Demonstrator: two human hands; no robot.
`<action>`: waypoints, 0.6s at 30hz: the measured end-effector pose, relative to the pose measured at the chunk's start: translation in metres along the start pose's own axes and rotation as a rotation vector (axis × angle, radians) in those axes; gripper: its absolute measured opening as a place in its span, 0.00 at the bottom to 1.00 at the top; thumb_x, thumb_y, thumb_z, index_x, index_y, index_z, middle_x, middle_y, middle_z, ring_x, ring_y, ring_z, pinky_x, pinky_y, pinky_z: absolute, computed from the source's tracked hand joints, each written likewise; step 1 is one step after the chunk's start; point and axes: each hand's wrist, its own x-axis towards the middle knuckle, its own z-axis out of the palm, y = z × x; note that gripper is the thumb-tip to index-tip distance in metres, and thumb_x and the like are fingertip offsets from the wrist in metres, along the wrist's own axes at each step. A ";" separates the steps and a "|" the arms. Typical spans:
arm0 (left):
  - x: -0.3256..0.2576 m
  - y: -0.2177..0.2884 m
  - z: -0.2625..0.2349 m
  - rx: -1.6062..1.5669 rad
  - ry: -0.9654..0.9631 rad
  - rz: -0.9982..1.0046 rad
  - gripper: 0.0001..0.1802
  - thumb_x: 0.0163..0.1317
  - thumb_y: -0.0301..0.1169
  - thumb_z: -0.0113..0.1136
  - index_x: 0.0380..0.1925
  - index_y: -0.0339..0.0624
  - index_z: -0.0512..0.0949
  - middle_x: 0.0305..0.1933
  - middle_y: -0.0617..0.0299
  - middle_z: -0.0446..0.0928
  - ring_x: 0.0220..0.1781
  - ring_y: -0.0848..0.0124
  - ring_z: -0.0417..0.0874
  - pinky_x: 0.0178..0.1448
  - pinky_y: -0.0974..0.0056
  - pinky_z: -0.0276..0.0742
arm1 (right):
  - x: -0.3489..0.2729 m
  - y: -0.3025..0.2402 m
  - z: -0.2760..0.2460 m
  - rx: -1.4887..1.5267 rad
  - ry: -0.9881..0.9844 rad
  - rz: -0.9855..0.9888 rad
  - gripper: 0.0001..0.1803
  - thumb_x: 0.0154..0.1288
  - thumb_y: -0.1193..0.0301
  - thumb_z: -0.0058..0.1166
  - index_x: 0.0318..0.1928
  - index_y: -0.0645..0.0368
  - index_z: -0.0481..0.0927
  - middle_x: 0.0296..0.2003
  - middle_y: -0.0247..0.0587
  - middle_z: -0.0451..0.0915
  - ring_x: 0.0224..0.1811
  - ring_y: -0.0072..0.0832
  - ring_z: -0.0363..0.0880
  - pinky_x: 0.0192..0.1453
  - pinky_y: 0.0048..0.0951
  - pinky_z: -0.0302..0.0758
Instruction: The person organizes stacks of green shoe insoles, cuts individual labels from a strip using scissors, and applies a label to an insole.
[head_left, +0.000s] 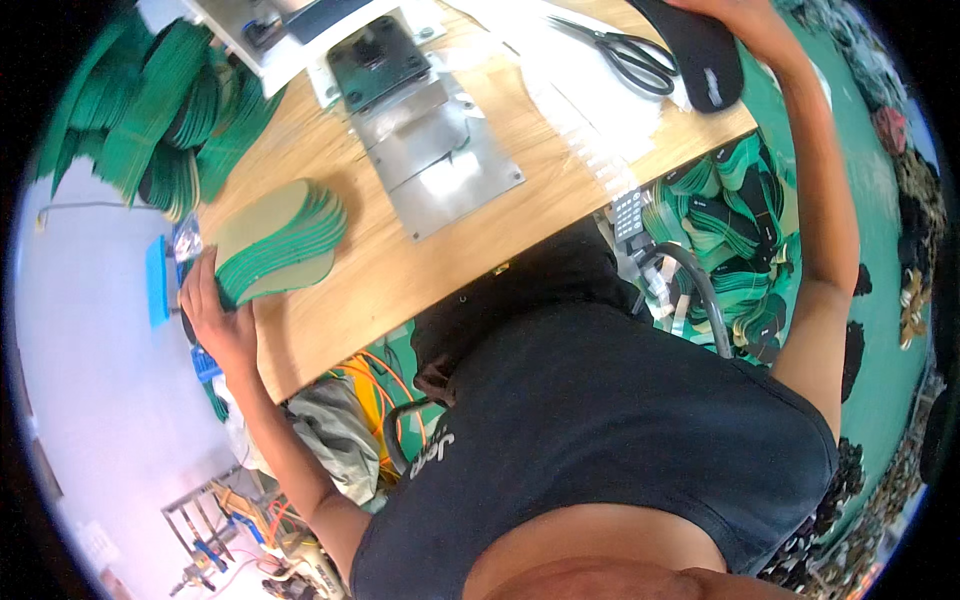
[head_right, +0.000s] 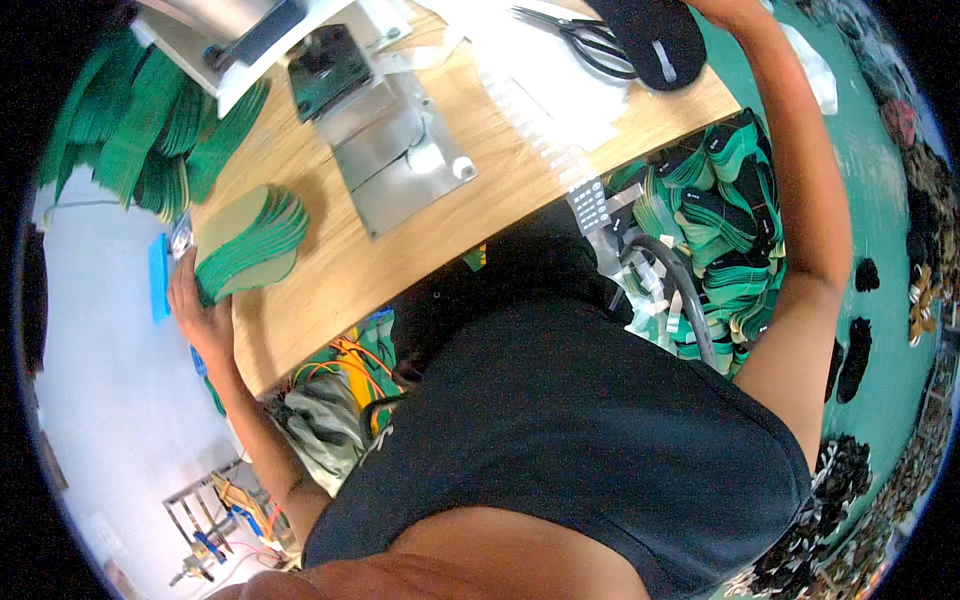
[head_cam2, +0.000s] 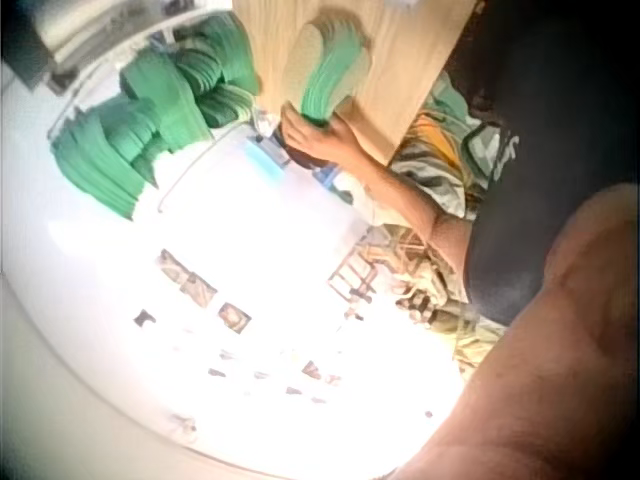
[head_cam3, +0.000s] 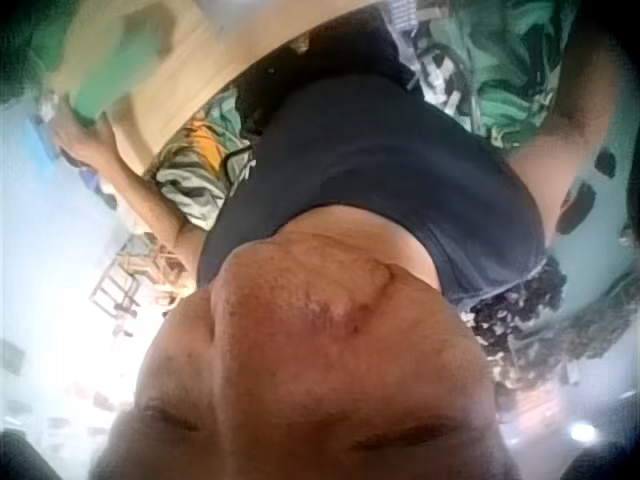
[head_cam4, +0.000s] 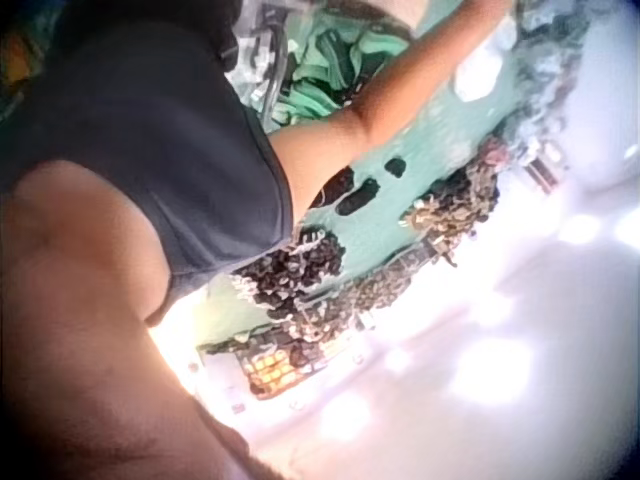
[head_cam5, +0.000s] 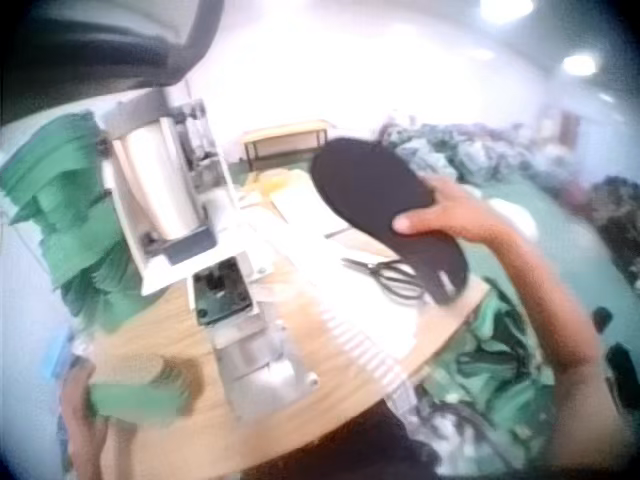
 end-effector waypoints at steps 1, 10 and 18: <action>0.006 0.004 0.005 0.020 0.043 0.047 0.35 0.42 0.23 0.62 0.58 0.42 0.74 0.61 0.52 0.75 0.63 0.53 0.73 0.69 0.54 0.62 | -0.017 -0.028 0.005 0.127 -0.047 -0.086 0.37 0.51 0.66 0.71 0.60 0.67 0.72 0.52 0.48 0.79 0.53 0.31 0.77 0.60 0.31 0.73; 0.056 0.030 -0.051 0.202 0.345 0.414 0.36 0.30 0.20 0.60 0.51 0.41 0.77 0.53 0.51 0.76 0.61 0.50 0.73 0.64 0.50 0.66 | 0.028 -0.126 0.265 0.947 -0.598 -0.312 0.33 0.56 0.59 0.67 0.56 0.70 0.74 0.45 0.47 0.82 0.44 0.27 0.82 0.50 0.27 0.80; 0.031 0.017 -0.046 0.171 0.796 0.397 0.31 0.31 0.15 0.59 0.44 0.39 0.80 0.48 0.55 0.80 0.54 0.52 0.76 0.60 0.55 0.67 | 0.054 -0.147 0.306 0.841 -0.770 -0.537 0.38 0.53 0.56 0.69 0.59 0.65 0.73 0.50 0.39 0.80 0.52 0.26 0.77 0.58 0.28 0.72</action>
